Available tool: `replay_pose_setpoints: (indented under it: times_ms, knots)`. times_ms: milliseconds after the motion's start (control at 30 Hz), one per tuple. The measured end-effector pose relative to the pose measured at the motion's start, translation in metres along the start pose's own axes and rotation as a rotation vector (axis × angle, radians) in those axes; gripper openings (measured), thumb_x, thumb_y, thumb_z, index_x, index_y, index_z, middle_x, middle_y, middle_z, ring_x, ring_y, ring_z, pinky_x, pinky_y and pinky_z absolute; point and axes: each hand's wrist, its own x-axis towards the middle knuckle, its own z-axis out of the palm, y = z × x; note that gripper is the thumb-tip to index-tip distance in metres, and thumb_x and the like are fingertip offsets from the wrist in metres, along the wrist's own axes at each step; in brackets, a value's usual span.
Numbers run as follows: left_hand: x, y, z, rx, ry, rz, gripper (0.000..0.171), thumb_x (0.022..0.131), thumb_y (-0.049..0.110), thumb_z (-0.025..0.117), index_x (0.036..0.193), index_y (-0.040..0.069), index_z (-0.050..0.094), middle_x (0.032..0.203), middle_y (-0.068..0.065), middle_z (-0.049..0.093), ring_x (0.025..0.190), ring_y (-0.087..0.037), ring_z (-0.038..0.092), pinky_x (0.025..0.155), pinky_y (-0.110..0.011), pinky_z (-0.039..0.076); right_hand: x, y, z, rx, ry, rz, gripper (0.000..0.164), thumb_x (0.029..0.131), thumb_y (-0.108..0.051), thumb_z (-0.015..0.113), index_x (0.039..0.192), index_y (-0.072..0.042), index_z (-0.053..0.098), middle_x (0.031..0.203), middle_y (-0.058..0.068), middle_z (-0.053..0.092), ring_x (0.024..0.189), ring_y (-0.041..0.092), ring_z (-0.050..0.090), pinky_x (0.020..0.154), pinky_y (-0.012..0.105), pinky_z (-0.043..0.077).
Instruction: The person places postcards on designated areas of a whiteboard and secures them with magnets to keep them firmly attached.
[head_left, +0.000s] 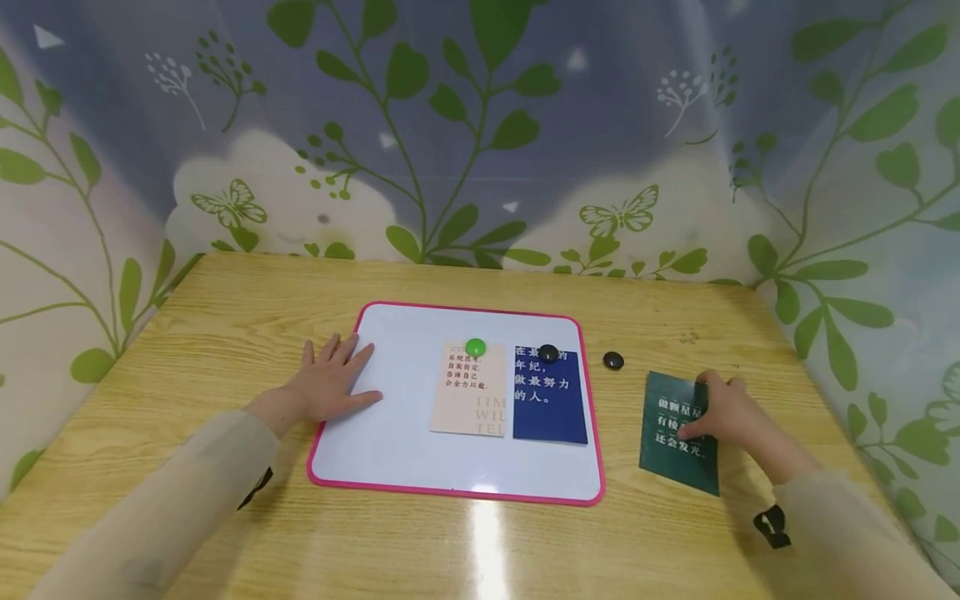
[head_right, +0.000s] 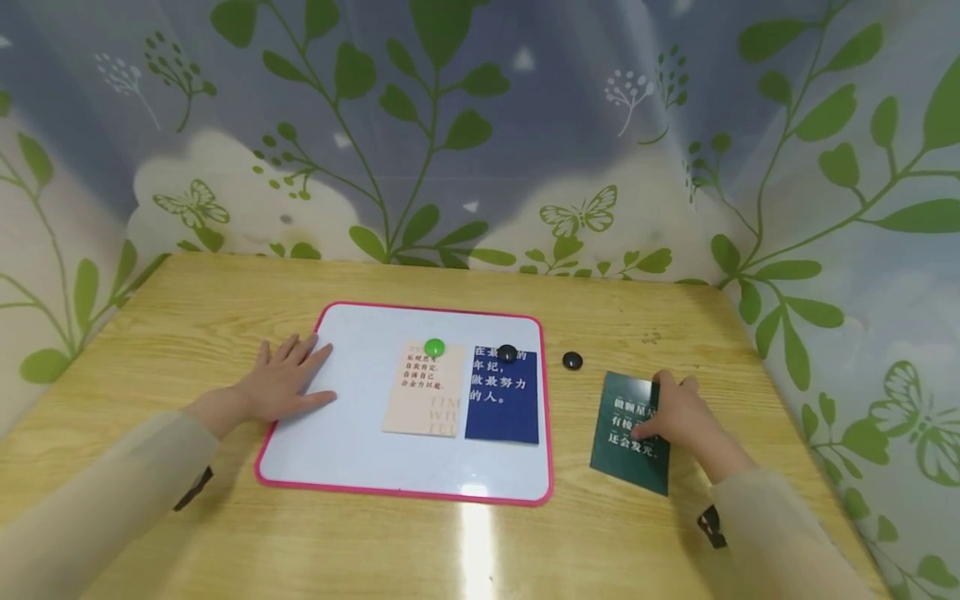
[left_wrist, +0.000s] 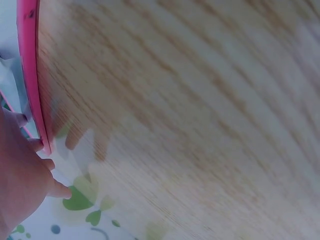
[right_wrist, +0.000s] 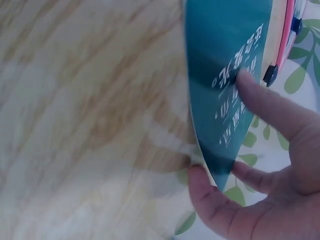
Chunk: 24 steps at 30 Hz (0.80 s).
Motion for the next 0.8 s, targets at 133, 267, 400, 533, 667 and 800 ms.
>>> replay_pose_setpoints:
  times_ms: [133, 267, 400, 533, 667, 800]
  knots:
    - [0.001, -0.002, 0.002, -0.004, 0.001, 0.003, 0.080, 0.090, 0.055, 0.047, 0.148, 0.005, 0.024, 0.153, -0.025, 0.017, 0.139, -0.050, 0.008, 0.104, -0.073, 0.002, 0.003, 0.003, 0.000, 0.060, 0.028, -0.027, 0.086, 0.070, -0.017, 0.081, 0.130, 0.018, 0.028, 0.119, 0.048, 0.024, 0.102, 0.054, 0.040, 0.083, 0.059, 0.042]
    - [0.000, -0.002, 0.002, -0.009, 0.000, 0.005, 0.080, 0.090, 0.055, 0.047, 0.148, 0.005, 0.023, 0.154, -0.025, 0.016, 0.140, -0.050, 0.008, 0.104, -0.073, 0.002, 0.007, 0.014, -0.004, 0.193, 0.027, -0.066, 0.068, 0.076, -0.002, 0.072, 0.130, 0.017, 0.036, 0.124, 0.048, 0.032, 0.101, 0.049, 0.048, 0.074, 0.045, 0.051]
    - [0.000, -0.002, 0.002, -0.013, -0.003, 0.000, 0.080, 0.091, 0.054, 0.048, 0.148, 0.005, 0.023, 0.154, -0.025, 0.016, 0.139, -0.051, 0.007, 0.104, -0.073, 0.001, 0.008, 0.027, -0.006, 0.397, -0.023, -0.063, 0.059, 0.083, 0.005, 0.061, 0.134, 0.016, 0.034, 0.125, 0.043, 0.033, 0.087, 0.027, 0.059, 0.067, 0.031, 0.054]
    - [0.000, -0.001, 0.001, -0.013, -0.005, -0.005, 0.080, 0.090, 0.054, 0.048, 0.148, 0.005, 0.023, 0.154, -0.025, 0.016, 0.140, -0.050, 0.007, 0.104, -0.072, 0.001, 0.009, 0.040, -0.007, 0.546, -0.081, -0.093, 0.057, 0.088, 0.005, 0.055, 0.137, 0.017, 0.028, 0.127, 0.039, 0.030, 0.079, 0.006, 0.058, 0.069, 0.027, 0.055]
    - [0.000, -0.001, 0.001, -0.011, -0.005, -0.006, 0.080, 0.090, 0.055, 0.048, 0.148, 0.005, 0.023, 0.154, -0.025, 0.015, 0.140, -0.050, 0.007, 0.104, -0.072, 0.001, 0.011, 0.046, -0.010, 0.656, -0.143, -0.092, 0.058, 0.090, 0.003, 0.054, 0.139, 0.016, 0.025, 0.128, 0.034, 0.028, 0.078, 0.001, 0.057, 0.072, 0.025, 0.055]
    - [0.001, -0.002, 0.002, -0.016, -0.008, -0.007, 0.080, 0.090, 0.055, 0.048, 0.148, 0.005, 0.023, 0.154, -0.024, 0.015, 0.140, -0.050, 0.007, 0.105, -0.072, 0.001, 0.011, 0.044, -0.015, 0.700, -0.191, -0.082, 0.061, 0.091, -0.001, 0.055, 0.141, 0.013, 0.023, 0.130, 0.030, 0.028, 0.081, 0.002, 0.058, 0.073, 0.024, 0.055]
